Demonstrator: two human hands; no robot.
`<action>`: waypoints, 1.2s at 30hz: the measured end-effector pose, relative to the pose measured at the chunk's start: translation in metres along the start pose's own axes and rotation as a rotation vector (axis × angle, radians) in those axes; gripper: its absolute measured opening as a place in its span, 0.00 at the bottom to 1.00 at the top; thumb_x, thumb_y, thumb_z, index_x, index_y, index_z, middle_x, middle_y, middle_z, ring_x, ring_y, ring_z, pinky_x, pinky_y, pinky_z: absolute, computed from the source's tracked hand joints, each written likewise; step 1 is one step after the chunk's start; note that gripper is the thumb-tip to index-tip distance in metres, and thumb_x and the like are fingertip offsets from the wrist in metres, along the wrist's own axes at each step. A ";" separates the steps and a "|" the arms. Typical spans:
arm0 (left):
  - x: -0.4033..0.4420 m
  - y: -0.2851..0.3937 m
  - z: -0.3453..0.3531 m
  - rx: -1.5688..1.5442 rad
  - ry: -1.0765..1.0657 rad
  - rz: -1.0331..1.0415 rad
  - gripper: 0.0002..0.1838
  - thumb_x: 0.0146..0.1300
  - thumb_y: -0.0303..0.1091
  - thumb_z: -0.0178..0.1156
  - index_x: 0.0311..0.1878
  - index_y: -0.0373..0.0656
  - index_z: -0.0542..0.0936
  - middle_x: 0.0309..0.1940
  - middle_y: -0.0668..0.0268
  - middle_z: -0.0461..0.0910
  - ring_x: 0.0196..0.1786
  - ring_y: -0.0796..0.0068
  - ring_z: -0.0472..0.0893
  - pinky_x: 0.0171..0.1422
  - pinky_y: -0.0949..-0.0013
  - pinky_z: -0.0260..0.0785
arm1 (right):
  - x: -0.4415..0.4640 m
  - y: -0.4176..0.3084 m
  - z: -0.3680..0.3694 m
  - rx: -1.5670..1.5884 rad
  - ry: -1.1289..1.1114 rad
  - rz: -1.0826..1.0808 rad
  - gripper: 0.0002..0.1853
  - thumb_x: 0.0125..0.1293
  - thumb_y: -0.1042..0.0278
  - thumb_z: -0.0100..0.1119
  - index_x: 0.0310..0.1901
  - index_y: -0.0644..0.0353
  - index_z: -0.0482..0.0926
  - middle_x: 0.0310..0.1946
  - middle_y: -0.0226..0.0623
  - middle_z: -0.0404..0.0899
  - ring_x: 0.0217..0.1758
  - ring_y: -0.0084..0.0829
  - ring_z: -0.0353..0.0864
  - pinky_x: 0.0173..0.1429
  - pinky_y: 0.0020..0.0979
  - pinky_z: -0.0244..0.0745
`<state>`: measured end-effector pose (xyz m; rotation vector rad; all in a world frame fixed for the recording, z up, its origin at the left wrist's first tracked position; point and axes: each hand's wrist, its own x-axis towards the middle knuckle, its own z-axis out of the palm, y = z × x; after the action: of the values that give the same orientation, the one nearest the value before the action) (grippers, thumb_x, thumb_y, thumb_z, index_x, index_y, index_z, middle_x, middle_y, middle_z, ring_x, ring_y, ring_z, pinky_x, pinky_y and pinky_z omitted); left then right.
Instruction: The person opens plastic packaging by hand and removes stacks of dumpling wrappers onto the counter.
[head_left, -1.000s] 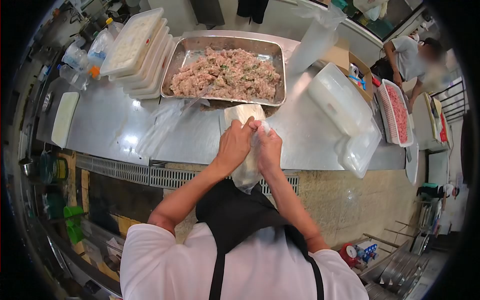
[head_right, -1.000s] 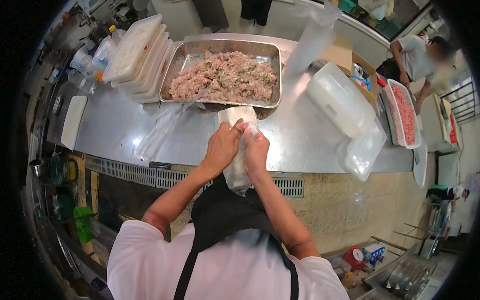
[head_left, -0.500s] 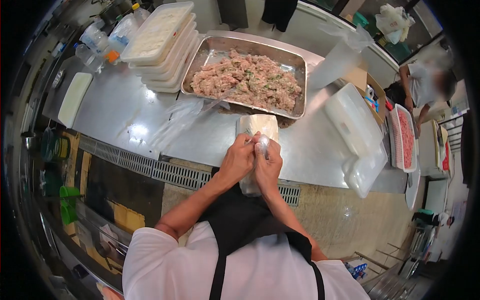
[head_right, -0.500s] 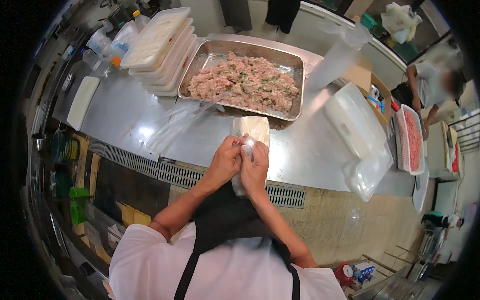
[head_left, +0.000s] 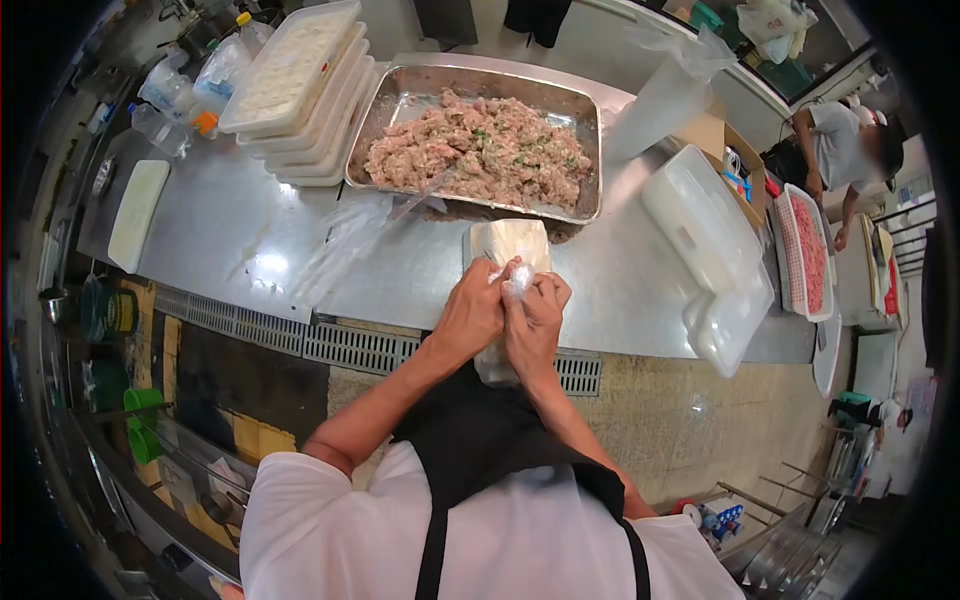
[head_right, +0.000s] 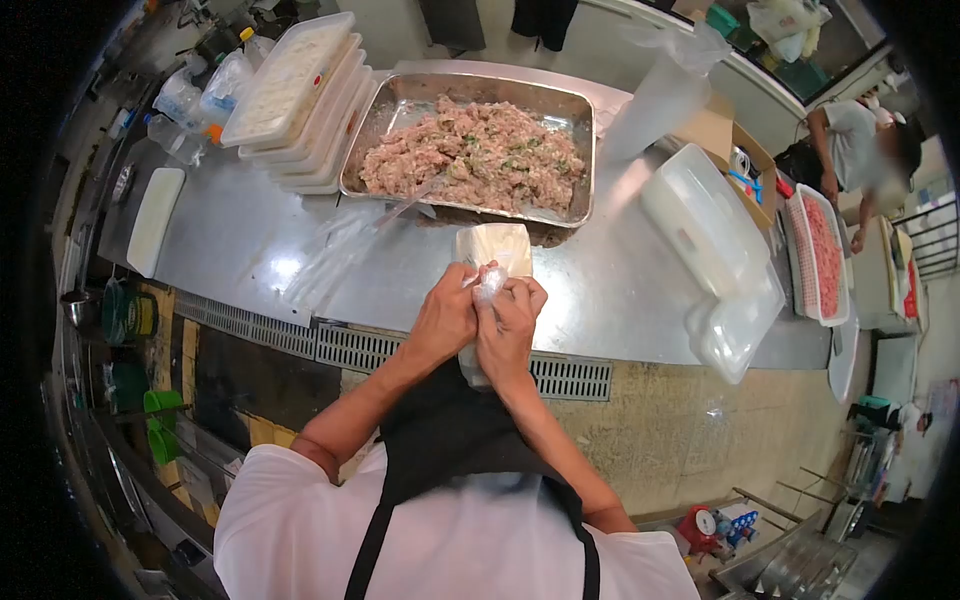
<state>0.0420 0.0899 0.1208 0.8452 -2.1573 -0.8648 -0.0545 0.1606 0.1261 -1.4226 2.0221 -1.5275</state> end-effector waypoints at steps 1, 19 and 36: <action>-0.001 -0.003 -0.001 0.001 -0.013 0.020 0.17 0.63 0.26 0.56 0.56 0.37 0.79 0.40 0.49 0.73 0.40 0.47 0.78 0.44 0.52 0.73 | 0.000 -0.001 -0.001 -0.023 -0.017 0.008 0.09 0.62 0.72 0.63 0.44 0.62 0.85 0.43 0.40 0.75 0.56 0.44 0.63 0.62 0.39 0.60; -0.010 -0.002 -0.005 -0.259 0.017 0.000 0.13 0.52 0.24 0.63 0.43 0.35 0.82 0.50 0.54 0.76 0.49 0.54 0.80 0.49 0.62 0.73 | 0.034 -0.029 -0.027 -0.285 -0.610 0.182 0.25 0.73 0.57 0.42 0.55 0.76 0.75 0.71 0.57 0.55 0.75 0.55 0.48 0.74 0.52 0.45; 0.003 -0.029 0.002 -0.689 -0.012 -0.246 0.13 0.55 0.24 0.66 0.44 0.32 0.85 0.41 0.60 0.85 0.44 0.73 0.82 0.51 0.70 0.72 | 0.053 0.005 -0.049 0.074 -0.389 0.076 0.19 0.49 0.72 0.75 0.45 0.62 0.84 0.45 0.43 0.83 0.45 0.39 0.82 0.45 0.35 0.79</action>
<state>0.0484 0.0719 0.0987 0.7388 -1.5934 -1.6095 -0.1164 0.1476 0.1613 -1.4615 1.7472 -1.1718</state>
